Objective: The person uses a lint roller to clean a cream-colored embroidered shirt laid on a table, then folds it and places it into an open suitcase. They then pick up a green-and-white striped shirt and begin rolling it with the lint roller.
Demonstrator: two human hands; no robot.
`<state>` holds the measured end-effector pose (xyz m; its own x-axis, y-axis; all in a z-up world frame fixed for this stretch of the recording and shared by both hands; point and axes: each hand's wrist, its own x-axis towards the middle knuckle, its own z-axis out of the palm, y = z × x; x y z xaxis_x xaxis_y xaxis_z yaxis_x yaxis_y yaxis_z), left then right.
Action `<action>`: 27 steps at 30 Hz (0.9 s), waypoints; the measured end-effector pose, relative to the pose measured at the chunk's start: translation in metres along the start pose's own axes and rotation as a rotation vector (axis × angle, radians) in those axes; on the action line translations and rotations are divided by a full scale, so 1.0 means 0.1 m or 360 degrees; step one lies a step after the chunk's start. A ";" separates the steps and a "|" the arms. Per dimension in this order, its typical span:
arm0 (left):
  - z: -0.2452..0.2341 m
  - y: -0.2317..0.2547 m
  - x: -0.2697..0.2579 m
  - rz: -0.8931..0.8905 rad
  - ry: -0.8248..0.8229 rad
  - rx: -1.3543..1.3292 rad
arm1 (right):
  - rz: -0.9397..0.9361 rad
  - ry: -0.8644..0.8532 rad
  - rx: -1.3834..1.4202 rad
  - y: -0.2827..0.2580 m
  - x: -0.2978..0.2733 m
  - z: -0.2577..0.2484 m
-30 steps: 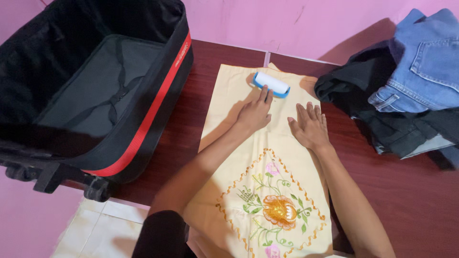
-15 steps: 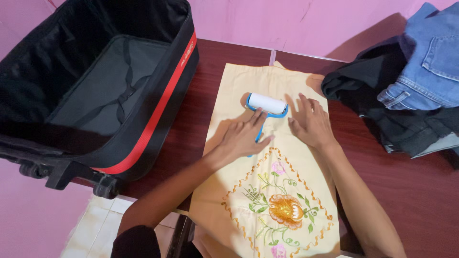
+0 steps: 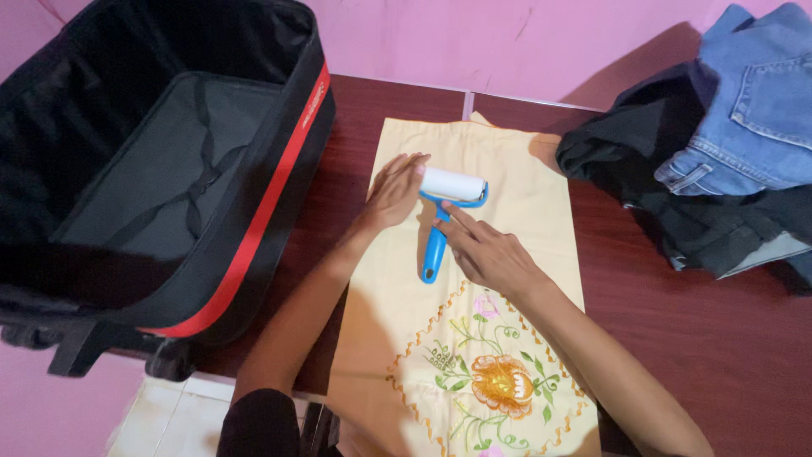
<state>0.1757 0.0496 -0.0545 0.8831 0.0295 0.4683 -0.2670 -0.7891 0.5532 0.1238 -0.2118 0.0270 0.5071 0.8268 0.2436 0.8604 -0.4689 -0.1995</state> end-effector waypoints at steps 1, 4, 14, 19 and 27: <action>0.02 -0.05 0.03 -0.0065 -0.0060 -0.0168 | -0.0028 0.0014 0.0049 0.01 0.00 -0.01; 0.06 -0.09 0.04 -0.0206 -0.0129 0.0086 | -0.0146 0.0114 0.0240 0.10 0.00 -0.01; 0.03 0.01 0.03 -0.0297 -0.0394 0.0427 | -0.0113 0.1011 0.1141 0.86 -0.19 0.17; -0.03 0.08 -0.01 -0.0259 -0.0419 0.0434 | 0.0549 0.1240 0.1701 1.55 -0.41 -0.07; -0.05 0.14 0.00 -0.0222 -0.0438 0.0504 | 0.0489 0.1548 0.1301 1.68 -0.49 -0.28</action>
<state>0.1701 0.0416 -0.0434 0.9836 0.0185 0.1796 -0.0444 -0.9395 0.3397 0.2452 -0.3394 0.0082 0.8010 -0.0024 0.5987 0.5987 0.0107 -0.8009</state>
